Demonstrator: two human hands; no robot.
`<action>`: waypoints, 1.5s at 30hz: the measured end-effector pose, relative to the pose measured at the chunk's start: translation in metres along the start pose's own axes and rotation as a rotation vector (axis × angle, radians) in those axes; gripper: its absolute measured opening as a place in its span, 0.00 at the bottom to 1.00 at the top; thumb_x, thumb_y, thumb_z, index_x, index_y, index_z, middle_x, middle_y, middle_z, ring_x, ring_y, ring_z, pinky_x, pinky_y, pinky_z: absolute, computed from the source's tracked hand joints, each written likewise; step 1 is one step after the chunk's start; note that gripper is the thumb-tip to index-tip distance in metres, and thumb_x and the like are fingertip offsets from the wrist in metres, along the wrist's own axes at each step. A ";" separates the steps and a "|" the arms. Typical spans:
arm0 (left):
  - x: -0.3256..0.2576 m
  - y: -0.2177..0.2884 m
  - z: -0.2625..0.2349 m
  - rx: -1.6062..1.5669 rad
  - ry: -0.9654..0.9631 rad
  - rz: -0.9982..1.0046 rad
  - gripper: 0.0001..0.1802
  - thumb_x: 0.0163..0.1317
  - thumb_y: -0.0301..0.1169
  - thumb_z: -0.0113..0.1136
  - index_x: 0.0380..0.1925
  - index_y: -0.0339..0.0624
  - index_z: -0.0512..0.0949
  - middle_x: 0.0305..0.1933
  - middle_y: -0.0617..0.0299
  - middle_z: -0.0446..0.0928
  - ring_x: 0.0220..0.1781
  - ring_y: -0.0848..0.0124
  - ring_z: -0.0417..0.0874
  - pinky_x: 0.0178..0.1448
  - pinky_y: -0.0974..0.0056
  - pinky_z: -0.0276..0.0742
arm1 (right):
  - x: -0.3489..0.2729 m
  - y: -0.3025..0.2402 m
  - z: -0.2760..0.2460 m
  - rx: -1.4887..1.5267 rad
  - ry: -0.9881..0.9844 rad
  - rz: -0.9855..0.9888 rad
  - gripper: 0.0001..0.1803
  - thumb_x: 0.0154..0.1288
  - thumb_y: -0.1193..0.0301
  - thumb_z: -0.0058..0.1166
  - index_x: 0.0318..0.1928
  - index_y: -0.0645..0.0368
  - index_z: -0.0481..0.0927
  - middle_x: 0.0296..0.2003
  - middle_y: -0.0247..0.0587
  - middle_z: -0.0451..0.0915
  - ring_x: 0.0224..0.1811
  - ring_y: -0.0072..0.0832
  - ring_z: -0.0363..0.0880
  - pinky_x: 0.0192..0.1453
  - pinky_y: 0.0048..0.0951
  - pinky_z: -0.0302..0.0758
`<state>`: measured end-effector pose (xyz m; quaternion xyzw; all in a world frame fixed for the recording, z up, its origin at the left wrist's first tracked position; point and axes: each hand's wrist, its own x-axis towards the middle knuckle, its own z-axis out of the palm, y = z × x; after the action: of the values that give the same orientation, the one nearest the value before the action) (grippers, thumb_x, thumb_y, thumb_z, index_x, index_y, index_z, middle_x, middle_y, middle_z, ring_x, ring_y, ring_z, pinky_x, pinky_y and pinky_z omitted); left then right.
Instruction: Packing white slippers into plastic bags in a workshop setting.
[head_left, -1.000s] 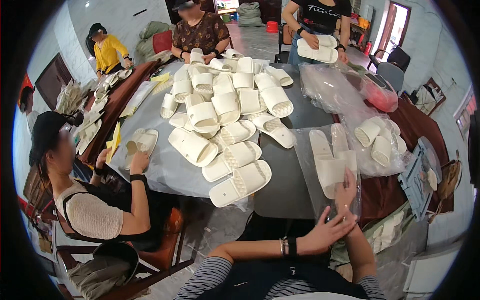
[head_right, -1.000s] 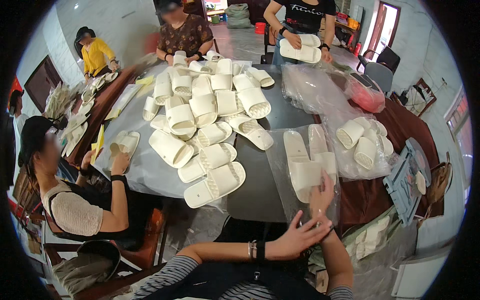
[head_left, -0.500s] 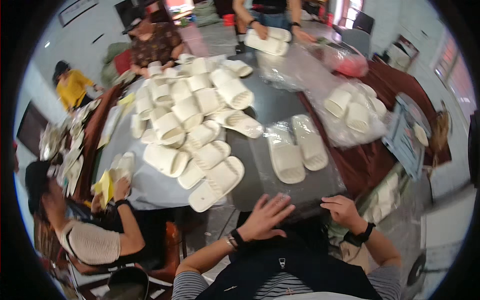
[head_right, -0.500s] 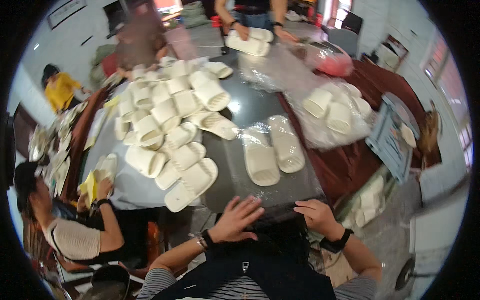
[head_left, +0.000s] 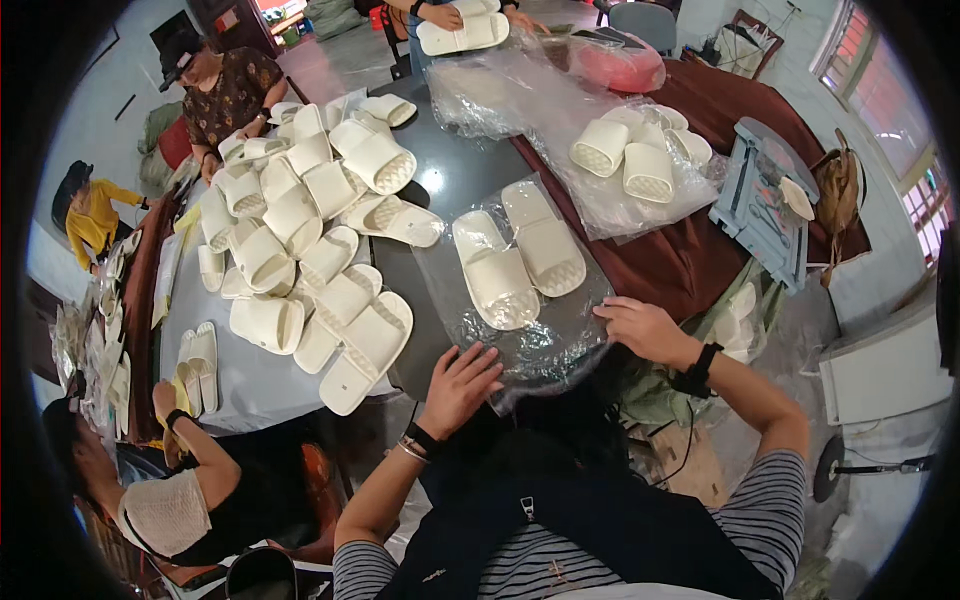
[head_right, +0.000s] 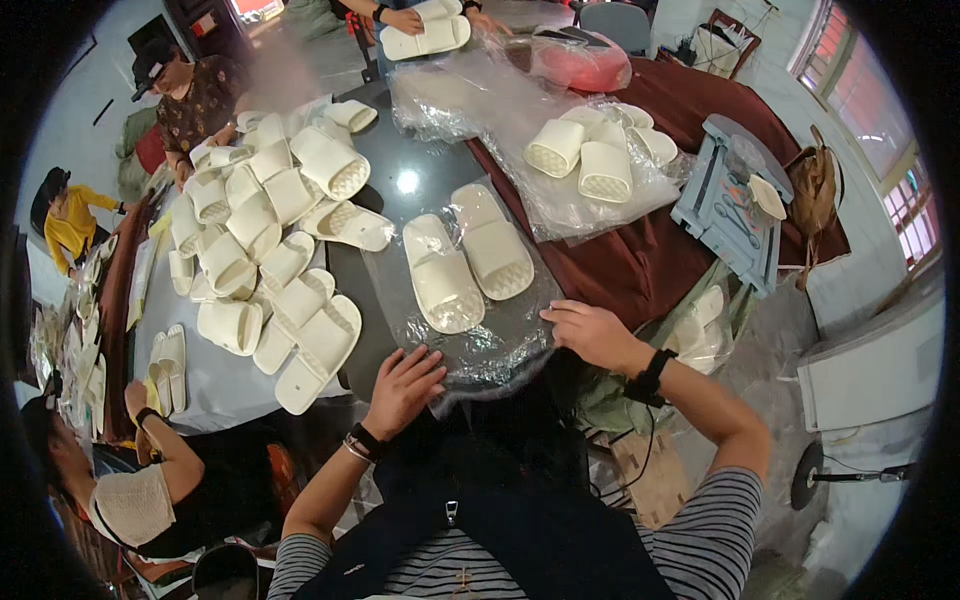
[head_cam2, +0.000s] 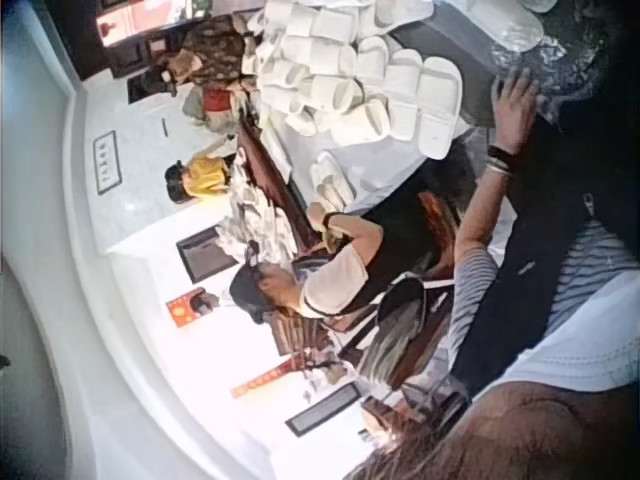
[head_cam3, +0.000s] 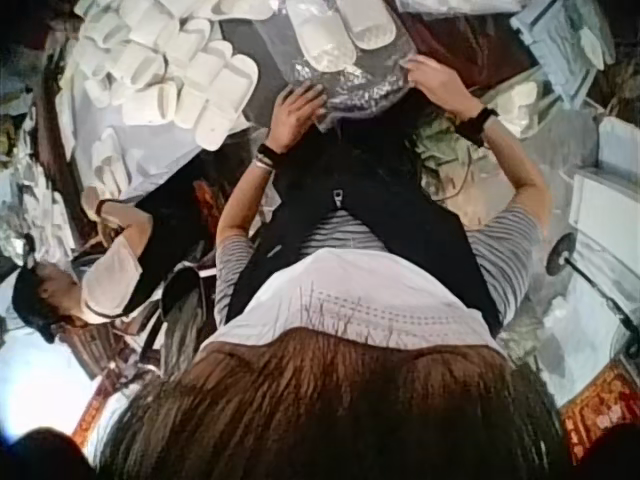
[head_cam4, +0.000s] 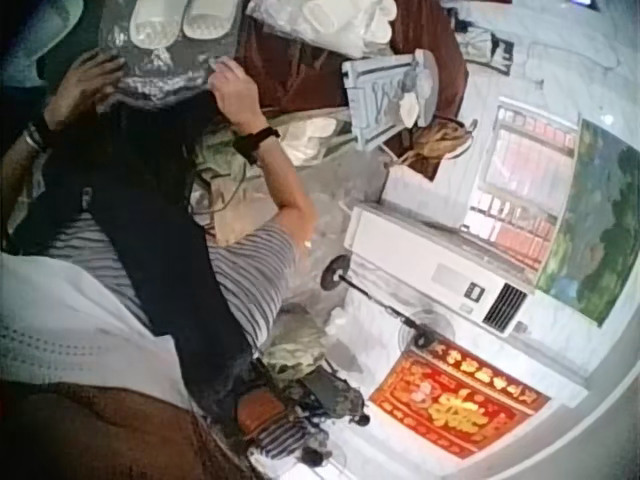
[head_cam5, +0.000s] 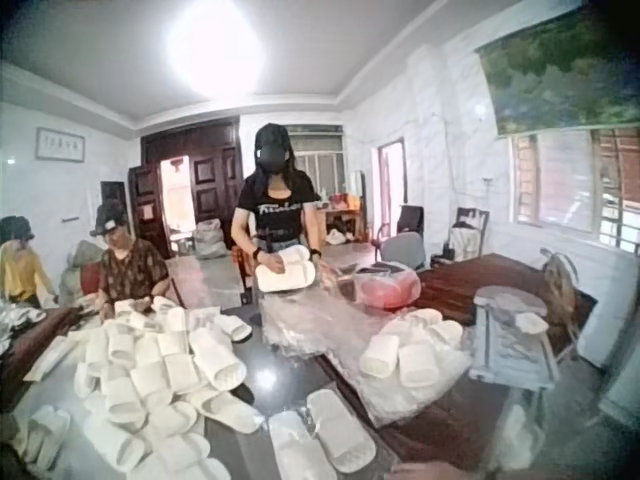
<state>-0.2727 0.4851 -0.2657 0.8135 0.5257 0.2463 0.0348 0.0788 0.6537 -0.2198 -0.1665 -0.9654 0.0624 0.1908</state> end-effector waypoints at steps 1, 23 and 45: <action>-0.002 0.002 -0.002 -0.008 -0.009 -0.003 0.15 0.68 0.38 0.60 0.52 0.52 0.82 0.64 0.65 0.78 0.72 0.64 0.71 0.73 0.48 0.61 | 0.002 0.001 -0.003 0.007 -0.006 0.007 0.06 0.61 0.70 0.60 0.35 0.56 0.77 0.55 0.37 0.83 0.58 0.36 0.80 0.48 0.32 0.78; 0.019 0.032 -0.007 -0.622 0.070 -0.790 0.22 0.70 0.37 0.59 0.19 0.33 0.79 0.14 0.55 0.76 0.16 0.71 0.78 0.25 0.63 0.70 | -0.039 -0.051 0.011 0.777 0.358 1.226 0.21 0.71 0.52 0.57 0.36 0.59 0.81 0.25 0.28 0.79 0.28 0.15 0.75 0.30 0.24 0.71; 0.042 0.117 -0.005 -1.320 -1.120 -0.227 0.26 0.78 0.41 0.43 0.57 0.28 0.77 0.57 0.49 0.81 0.58 0.61 0.82 0.65 0.62 0.73 | -0.001 -0.110 0.108 1.070 0.594 1.312 0.27 0.69 0.49 0.59 0.43 0.65 0.85 0.35 0.38 0.85 0.37 0.22 0.79 0.43 0.31 0.77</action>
<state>-0.1629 0.4686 -0.2091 0.5712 0.2588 0.0595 0.7767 0.0052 0.5444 -0.2991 -0.5829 -0.4285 0.5549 0.4108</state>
